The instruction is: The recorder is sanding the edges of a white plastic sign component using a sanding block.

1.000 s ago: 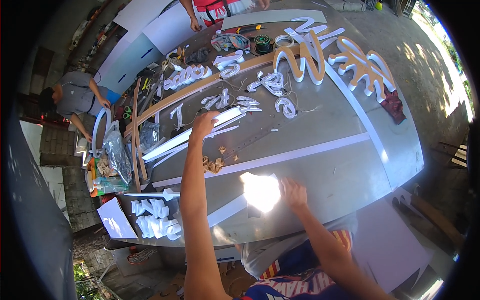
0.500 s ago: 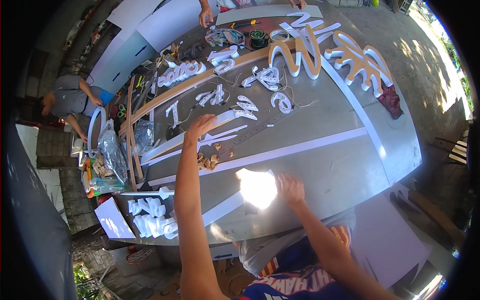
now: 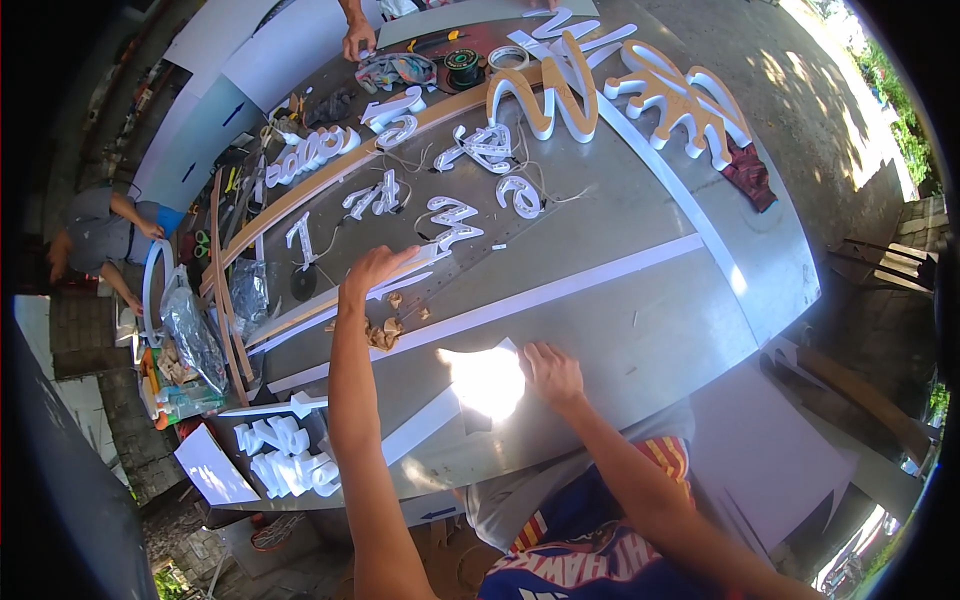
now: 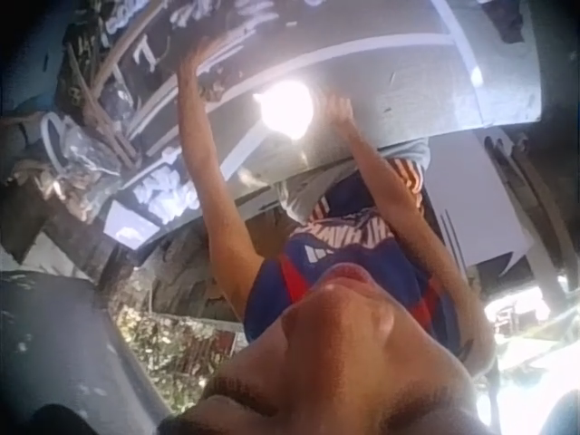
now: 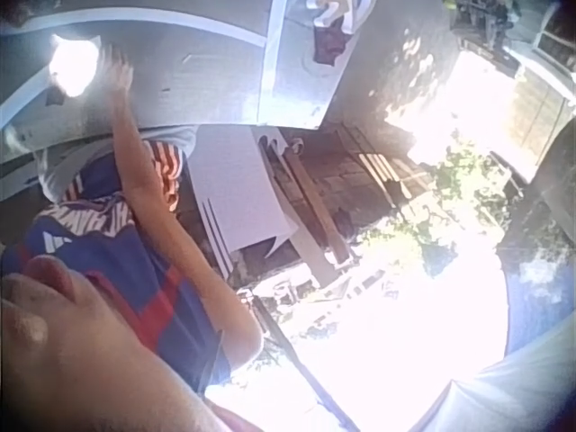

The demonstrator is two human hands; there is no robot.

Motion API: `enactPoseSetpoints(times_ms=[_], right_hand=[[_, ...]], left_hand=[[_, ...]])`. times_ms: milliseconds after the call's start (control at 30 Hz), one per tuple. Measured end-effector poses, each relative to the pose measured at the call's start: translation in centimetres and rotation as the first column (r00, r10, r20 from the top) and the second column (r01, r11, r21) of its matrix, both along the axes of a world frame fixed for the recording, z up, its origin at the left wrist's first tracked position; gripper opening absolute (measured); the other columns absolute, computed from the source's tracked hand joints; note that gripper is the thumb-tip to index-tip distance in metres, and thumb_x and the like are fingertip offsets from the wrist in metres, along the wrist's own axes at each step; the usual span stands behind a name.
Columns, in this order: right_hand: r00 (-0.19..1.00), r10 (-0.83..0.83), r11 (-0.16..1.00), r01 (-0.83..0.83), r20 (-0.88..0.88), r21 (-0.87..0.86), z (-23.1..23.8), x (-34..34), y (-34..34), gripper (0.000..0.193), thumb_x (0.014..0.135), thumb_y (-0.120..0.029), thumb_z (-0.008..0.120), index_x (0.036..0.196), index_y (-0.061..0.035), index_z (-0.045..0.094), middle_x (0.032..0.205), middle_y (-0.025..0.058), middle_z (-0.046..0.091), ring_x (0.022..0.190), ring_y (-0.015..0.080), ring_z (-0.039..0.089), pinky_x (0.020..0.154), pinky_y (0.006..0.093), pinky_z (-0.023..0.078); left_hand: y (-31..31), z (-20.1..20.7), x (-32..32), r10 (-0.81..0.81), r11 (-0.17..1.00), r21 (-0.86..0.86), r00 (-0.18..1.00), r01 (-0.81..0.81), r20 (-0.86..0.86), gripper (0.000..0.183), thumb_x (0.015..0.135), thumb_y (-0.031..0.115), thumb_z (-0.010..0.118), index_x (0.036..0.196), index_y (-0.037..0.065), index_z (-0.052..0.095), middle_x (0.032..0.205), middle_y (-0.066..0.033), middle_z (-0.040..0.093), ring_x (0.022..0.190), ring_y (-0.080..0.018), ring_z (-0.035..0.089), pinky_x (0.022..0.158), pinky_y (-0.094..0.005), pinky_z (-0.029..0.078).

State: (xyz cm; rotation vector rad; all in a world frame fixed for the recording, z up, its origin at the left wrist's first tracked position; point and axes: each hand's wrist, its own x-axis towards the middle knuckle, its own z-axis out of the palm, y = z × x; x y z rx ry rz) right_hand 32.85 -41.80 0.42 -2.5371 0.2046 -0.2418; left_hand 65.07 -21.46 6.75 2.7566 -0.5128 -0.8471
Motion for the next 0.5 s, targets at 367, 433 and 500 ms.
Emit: enactPoseSetpoints(times_ms=[367, 433, 500], right_hand=[[1.0, 0.007, 0.999, -0.008, -0.024, -0.035, -0.1, 0.1, 0.1, 0.019, 0.089, -0.021, 0.058, 0.076, -0.0098, 0.051, 0.072, 0.0063, 0.06, 0.067, 0.0263, 0.064, 0.055, 0.0394, 0.054], [1.0, 0.019, 0.998, -0.018, 0.024, -0.052, 0.0, 0.1, 0.3, 0.02, 0.089, -0.022, 0.058, 0.075, -0.0097, 0.051, 0.072, 0.0065, 0.06, 0.067, 0.0265, 0.064, 0.055, 0.0395, 0.054], [0.998, 0.051, 0.997, -0.049, 0.03, -0.057, 0.2, -0.1, 0.6, 0.021, 0.09, -0.022, 0.058, 0.074, -0.0095, 0.052, 0.072, 0.0066, 0.06, 0.066, 0.0267, 0.064, 0.055, 0.0397, 0.053]], left_hand=[[-2.8, 3.1, -4.3, -0.086, 0.996, 0.001, 0.994, 0.086, -0.071, 0.084, 0.081, 0.073, 0.049, 0.066, -0.009, 0.062, 0.06, -0.0266, 0.054, 0.057, -0.038, 0.056, 0.065, -0.0473, 0.044], [-3.7, 4.1, -5.6, -0.103, 0.989, -0.107, 0.995, 0.101, -0.01, 0.085, 0.082, 0.073, 0.048, 0.061, -0.008, 0.059, 0.057, -0.0252, 0.054, 0.057, -0.039, 0.058, 0.064, -0.0472, 0.045], [-5.1, 5.3, -6.8, -0.135, 0.981, -0.131, 0.99, 0.14, 0.044, 0.086, 0.082, 0.074, 0.046, 0.058, -0.008, 0.057, 0.057, -0.025, 0.055, 0.058, -0.039, 0.06, 0.062, -0.0478, 0.047]])
